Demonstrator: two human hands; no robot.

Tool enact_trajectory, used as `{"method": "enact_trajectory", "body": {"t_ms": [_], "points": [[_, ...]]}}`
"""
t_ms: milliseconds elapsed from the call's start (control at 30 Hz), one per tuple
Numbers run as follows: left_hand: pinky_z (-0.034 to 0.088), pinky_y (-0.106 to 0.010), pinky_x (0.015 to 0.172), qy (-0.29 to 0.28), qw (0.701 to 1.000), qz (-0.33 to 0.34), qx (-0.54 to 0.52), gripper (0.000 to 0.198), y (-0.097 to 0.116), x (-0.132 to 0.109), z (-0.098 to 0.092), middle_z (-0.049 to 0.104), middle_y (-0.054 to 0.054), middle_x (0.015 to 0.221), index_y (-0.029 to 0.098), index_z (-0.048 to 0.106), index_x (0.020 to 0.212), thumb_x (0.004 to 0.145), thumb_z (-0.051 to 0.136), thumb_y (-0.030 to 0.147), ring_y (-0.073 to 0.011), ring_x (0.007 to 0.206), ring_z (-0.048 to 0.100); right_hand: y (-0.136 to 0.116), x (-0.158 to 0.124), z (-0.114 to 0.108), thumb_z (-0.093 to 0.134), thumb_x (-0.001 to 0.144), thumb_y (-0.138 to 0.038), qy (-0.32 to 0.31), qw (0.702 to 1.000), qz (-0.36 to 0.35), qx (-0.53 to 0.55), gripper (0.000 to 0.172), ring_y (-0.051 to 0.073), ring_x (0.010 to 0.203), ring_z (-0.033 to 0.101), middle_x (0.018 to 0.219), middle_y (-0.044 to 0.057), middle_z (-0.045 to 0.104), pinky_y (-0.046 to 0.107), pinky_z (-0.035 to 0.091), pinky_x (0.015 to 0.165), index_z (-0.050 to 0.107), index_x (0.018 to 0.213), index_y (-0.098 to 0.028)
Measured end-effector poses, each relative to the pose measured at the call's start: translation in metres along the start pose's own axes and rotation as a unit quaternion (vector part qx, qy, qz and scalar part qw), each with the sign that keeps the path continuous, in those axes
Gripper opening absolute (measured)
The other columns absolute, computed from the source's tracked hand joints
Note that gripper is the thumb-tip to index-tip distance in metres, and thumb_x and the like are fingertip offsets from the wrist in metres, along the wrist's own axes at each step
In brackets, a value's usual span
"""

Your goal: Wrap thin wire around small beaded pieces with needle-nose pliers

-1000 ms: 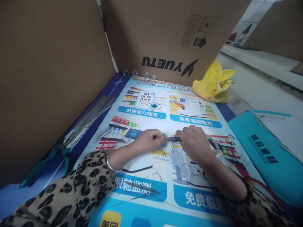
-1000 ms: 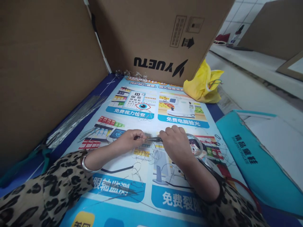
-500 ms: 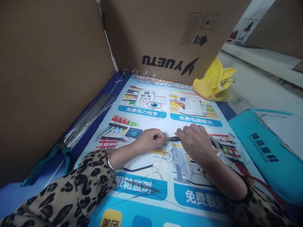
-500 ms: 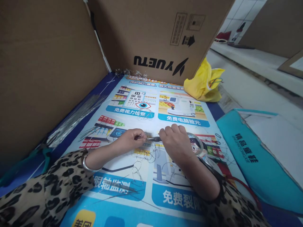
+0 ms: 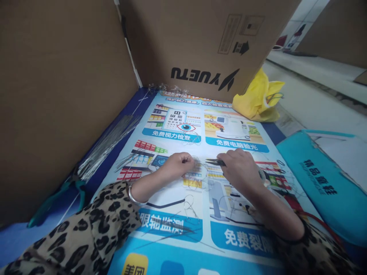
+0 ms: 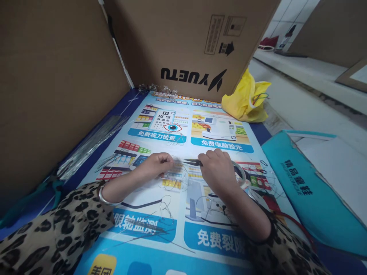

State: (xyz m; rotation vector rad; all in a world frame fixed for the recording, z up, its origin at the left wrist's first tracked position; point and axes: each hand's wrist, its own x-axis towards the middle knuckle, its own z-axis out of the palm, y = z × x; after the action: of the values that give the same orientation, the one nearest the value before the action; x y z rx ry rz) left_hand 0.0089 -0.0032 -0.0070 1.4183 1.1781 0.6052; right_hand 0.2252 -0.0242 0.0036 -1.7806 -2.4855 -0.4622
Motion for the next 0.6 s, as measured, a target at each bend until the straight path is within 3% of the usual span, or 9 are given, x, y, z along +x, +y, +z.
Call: {"method": "enact_trajectory", "body": {"t_ms": [233, 600], "points": [[0.037, -0.019, 0.044, 0.020, 0.999, -0.024, -0.011, 0.011, 0.0006, 0.0009, -0.0004, 0.046, 0.006, 0.049, 0.017, 0.053, 0.068, 0.069, 0.054, 0.028, -0.0073, 0.044, 0.043, 0.0047, -0.0001, 0.0020, 0.051, 0.077, -0.018, -0.043, 0.999, 0.016, 0.013, 0.025, 0.022, 0.083, 0.045, 0.086, 0.005, 0.064, 0.032, 0.023, 0.070, 0.066, 0.098, -0.022], [0.039, -0.019, 0.047, -0.034, 0.999, 0.009, -0.002, 0.012, -0.0031, 0.0009, -0.0021, 0.045, 0.006, 0.057, 0.016, 0.056, 0.073, 0.070, 0.055, 0.027, -0.0056, 0.047, 0.043, -0.0013, 0.0002, 0.0045, 0.050, 0.079, -0.019, -0.057, 0.998, 0.006, -0.014, 0.022, 0.022, 0.086, 0.046, 0.088, 0.008, 0.063, 0.033, 0.022, 0.071, 0.065, 0.095, -0.020]]}}
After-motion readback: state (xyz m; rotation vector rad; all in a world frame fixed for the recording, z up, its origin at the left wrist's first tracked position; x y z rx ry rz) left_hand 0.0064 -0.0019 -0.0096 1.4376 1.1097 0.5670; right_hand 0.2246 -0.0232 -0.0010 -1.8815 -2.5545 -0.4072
